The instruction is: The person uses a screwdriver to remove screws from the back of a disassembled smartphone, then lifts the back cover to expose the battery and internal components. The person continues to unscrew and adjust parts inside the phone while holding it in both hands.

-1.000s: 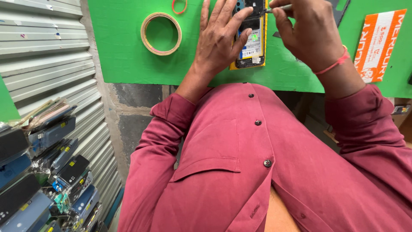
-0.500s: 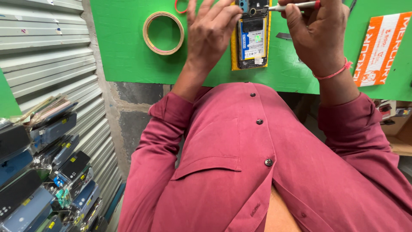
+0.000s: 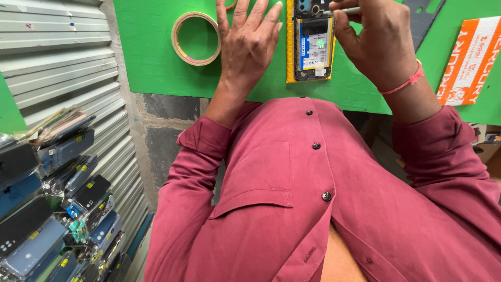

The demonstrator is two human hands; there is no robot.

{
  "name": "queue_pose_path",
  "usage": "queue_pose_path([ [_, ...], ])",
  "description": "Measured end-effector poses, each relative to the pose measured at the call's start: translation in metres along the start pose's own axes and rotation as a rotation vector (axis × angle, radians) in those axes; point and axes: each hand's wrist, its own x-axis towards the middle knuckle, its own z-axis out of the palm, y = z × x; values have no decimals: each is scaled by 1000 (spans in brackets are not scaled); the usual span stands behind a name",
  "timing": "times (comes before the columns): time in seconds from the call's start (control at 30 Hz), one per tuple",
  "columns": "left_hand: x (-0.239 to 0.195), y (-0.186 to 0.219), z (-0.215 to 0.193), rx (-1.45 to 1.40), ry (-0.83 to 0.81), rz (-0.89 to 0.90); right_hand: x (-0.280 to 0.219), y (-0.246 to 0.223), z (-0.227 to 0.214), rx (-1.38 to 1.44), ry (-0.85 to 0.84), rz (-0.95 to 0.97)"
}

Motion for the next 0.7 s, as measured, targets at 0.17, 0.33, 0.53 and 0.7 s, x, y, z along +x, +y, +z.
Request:
queue_pose_path([
  [0.17, 11, 9, 1, -119, -152, -61, 14, -7, -3, -321, -66, 5],
  [0.33, 21, 10, 7, -154, -238, -62, 24, -12, 1, -396, -84, 7],
  [0.53, 19, 12, 7, -161, -343, -66, 24, -18, -11, -204, -229, -87],
  [0.7, 10, 17, -1, -116, -309, -3, 21, -31, -20, -166, -206, 15],
])
